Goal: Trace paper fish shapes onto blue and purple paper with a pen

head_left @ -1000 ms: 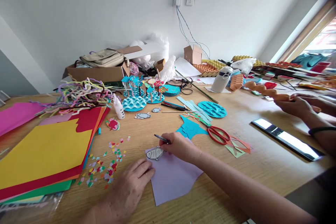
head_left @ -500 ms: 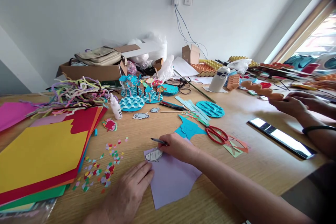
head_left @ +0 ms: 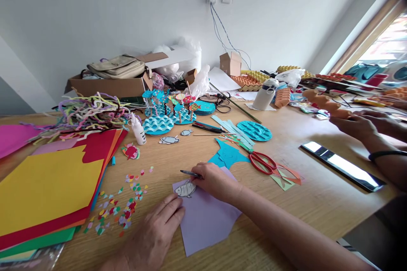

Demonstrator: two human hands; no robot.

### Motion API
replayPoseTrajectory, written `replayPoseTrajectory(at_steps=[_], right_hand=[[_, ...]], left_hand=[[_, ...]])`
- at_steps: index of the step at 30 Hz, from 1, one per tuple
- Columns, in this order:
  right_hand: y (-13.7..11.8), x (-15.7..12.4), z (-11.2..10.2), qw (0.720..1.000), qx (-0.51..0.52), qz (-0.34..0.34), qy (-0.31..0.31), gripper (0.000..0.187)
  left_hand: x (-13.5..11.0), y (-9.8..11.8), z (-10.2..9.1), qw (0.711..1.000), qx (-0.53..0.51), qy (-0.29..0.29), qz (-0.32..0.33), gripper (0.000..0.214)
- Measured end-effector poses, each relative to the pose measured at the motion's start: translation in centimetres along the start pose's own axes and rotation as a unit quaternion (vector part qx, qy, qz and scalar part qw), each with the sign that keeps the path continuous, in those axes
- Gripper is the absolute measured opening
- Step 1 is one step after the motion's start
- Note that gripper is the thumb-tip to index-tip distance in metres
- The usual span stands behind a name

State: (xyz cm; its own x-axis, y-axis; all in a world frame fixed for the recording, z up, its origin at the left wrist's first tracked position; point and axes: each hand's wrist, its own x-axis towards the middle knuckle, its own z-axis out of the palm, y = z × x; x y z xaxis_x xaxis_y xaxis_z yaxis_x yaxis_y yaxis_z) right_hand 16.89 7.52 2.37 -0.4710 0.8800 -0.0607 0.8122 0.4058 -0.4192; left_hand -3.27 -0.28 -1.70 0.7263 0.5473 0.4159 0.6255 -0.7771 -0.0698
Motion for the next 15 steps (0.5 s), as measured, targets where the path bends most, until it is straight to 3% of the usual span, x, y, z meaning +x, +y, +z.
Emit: replayPoseTrajectory(at_steps=[10, 15], right_hand=[[0.0, -0.1, 0.3, 0.999, -0.033, -0.021, 0.009, 0.012], [0.6, -0.7, -0.8, 0.998, -0.052, -0.017, 0.021, 0.008]], left_hand=[[1.3, -0.3, -0.6, 0.987, -0.087, -0.121, -0.058, 0.035], [1.5, -0.2, -1.0, 0.984, -0.094, -0.128, -0.078, 0.035]])
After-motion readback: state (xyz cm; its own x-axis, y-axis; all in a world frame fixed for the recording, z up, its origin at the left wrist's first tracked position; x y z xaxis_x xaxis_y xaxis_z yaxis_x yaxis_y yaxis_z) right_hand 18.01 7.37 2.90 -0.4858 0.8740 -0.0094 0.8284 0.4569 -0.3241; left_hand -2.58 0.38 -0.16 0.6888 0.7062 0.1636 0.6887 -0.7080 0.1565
